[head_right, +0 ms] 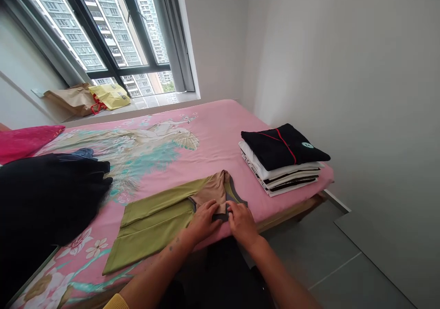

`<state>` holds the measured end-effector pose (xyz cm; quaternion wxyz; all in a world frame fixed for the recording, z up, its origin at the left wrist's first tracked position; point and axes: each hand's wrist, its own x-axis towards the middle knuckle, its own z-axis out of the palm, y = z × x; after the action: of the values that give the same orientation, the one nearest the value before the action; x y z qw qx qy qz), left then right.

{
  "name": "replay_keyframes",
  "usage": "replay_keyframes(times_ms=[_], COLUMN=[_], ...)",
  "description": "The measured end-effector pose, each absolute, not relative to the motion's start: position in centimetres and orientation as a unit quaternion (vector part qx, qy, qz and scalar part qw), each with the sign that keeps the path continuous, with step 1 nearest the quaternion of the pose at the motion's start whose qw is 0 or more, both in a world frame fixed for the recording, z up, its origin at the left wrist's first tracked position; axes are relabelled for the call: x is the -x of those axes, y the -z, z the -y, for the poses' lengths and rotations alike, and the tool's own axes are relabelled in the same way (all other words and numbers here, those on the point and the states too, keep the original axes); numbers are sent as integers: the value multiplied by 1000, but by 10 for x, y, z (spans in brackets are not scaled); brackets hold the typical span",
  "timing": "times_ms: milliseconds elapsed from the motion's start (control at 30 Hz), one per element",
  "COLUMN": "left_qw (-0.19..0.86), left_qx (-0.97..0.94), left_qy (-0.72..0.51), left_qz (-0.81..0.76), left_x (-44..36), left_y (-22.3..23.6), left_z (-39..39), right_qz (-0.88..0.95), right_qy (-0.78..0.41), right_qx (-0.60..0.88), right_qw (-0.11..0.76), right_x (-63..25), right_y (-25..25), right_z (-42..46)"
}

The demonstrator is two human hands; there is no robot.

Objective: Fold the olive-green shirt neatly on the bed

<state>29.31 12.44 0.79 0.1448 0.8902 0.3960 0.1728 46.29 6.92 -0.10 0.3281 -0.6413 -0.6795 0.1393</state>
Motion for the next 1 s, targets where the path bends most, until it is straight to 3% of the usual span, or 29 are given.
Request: replay_keyframes(times_ms=[167,300,467,767,1000], left_qw=[153,158,261,337,217], left_qx=[-865,-843,-760,-734,-840], left_qy=[-166,-196,-310,-294,-179], left_qz=[-447,-475,-508,-511,-464], left_x=[-304,-312,-314,-280,-279], left_y=[-1,1,-13,-91,-147], left_z=[-123,-121,-133,-192,-191], right_qz=[644,580,561,804,847], right_qy=[-216,-303,-318,-182,-109], right_qx=[675,653,587,485,475], right_qw=[288,380,490,293,212], right_x=[-456,-445,-439,-428,-442], right_y=[-5,-2,-7,-13,-12], right_z=[-90,-109,-110,-121,-178])
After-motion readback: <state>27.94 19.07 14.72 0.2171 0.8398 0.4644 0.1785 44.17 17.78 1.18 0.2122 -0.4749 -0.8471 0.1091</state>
